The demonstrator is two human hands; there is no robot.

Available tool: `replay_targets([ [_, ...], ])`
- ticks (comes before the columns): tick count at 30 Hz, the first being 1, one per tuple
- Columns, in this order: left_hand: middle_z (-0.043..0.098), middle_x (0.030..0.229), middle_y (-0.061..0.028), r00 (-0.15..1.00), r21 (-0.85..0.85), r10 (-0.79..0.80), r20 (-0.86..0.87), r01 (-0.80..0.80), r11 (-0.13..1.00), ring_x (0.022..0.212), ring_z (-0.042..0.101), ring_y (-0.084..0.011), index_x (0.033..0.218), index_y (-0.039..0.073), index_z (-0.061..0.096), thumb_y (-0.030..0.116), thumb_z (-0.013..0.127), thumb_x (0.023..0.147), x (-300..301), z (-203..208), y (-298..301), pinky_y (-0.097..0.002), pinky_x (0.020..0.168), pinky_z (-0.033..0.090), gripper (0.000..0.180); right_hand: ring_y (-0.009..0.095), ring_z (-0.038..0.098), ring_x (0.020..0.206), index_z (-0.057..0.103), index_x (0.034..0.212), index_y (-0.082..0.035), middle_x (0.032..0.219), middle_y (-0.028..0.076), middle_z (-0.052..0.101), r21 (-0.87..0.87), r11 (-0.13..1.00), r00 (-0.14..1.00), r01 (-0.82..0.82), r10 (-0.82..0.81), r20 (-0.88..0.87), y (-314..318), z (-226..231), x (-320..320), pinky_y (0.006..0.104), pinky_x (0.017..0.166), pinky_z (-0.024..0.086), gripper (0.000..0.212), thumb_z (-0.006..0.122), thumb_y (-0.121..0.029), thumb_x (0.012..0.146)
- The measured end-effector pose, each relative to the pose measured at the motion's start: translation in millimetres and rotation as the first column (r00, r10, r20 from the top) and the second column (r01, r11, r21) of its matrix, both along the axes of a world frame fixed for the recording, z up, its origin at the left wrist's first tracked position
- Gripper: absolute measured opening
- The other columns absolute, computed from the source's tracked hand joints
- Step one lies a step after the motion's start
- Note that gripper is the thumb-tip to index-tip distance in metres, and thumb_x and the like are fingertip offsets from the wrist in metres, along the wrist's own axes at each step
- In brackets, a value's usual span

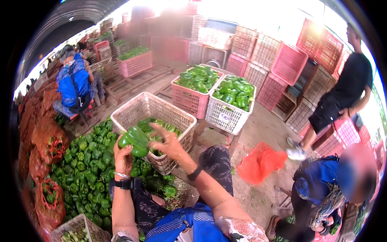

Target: The person uses a knife to core and deseed green bell peppers by hand, placing the processed peppers and stems into separate plastic crates.

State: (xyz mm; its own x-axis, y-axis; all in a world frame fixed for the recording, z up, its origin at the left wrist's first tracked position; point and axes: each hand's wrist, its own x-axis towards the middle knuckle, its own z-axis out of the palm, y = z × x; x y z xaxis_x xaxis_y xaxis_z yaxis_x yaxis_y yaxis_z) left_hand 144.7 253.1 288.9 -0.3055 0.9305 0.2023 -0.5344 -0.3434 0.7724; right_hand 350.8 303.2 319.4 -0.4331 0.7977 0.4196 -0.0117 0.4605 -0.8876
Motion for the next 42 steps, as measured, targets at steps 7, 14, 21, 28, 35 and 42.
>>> replay_targets([
  [7,0.059,0.106,-0.0087,0.943,-0.091,-0.149,-0.296,0.128,0.988,0.095,0.059,-0.0190,0.121,-0.004,0.049,0.009,0.072,0.060,25,6,-1,-0.0296,0.085,0.047,0.067,0.028,0.060,0.105,0.052,0.123,-0.004,0.112,0.019,0.062,0.039,0.999,0.980,-0.037,0.029,0.195,-4,6,10,0.0343,0.093,0.044,0.071,0.078,-0.024,0.060],
  [14,0.061,0.111,-0.0117,0.964,-0.145,-0.249,-0.097,0.234,0.961,0.099,0.061,-0.0218,0.126,0.000,0.047,-0.002,0.063,0.072,28,-10,-2,-0.0348,0.089,0.049,0.057,0.022,0.060,0.100,0.052,0.123,0.003,0.110,0.014,0.063,-0.228,0.971,0.997,-0.077,0.076,-0.012,-3,-8,16,0.0330,0.090,0.046,0.072,0.077,-0.017,0.059],
  [21,0.061,0.113,-0.0131,0.855,0.058,-0.380,0.353,0.386,0.921,0.101,0.061,-0.0265,0.126,0.000,0.047,0.015,0.064,0.074,28,-5,-3,-0.0391,0.092,0.050,0.057,0.008,0.053,0.072,0.050,0.109,-0.005,0.086,0.001,0.053,-0.363,0.863,0.749,-0.351,0.026,-0.662,-3,-36,8,0.0218,0.065,0.047,0.043,0.063,-0.002,0.067],
  [28,0.056,0.122,-0.0179,0.825,0.214,-0.250,0.507,0.161,0.964,0.108,0.057,-0.0306,0.128,0.003,0.047,0.025,0.063,0.076,14,8,-4,-0.0438,0.097,0.046,0.060,0.007,0.049,0.053,0.051,0.104,-0.006,0.079,0.002,0.055,-0.351,0.924,0.780,0.155,-0.332,-0.530,6,-26,2,0.0183,0.043,0.040,0.037,0.069,-0.004,0.072],
  [35,0.063,0.113,-0.0124,0.880,0.096,-0.267,0.393,0.249,0.964,0.103,0.060,-0.0272,0.122,0.002,0.056,0.029,0.057,0.082,40,14,7,-0.0422,0.094,0.046,0.047,0.031,0.061,0.103,0.053,0.126,0.000,0.112,0.024,0.062,0.226,0.874,0.856,0.430,-0.475,0.204,50,17,16,0.0376,0.087,0.048,0.065,0.078,-0.024,0.070],
  [42,0.061,0.115,-0.0072,0.941,-0.074,-0.209,0.266,0.236,0.969,0.104,0.058,-0.0201,0.122,0.005,0.054,0.019,0.056,0.089,10,-34,10,-0.0347,0.089,0.047,0.036,0.039,0.061,0.092,0.057,0.118,-0.001,0.099,0.023,0.064,0.311,0.936,0.928,0.163,-0.252,0.274,-1,-12,-50,0.0419,0.081,0.050,0.056,0.065,-0.015,0.065],
])
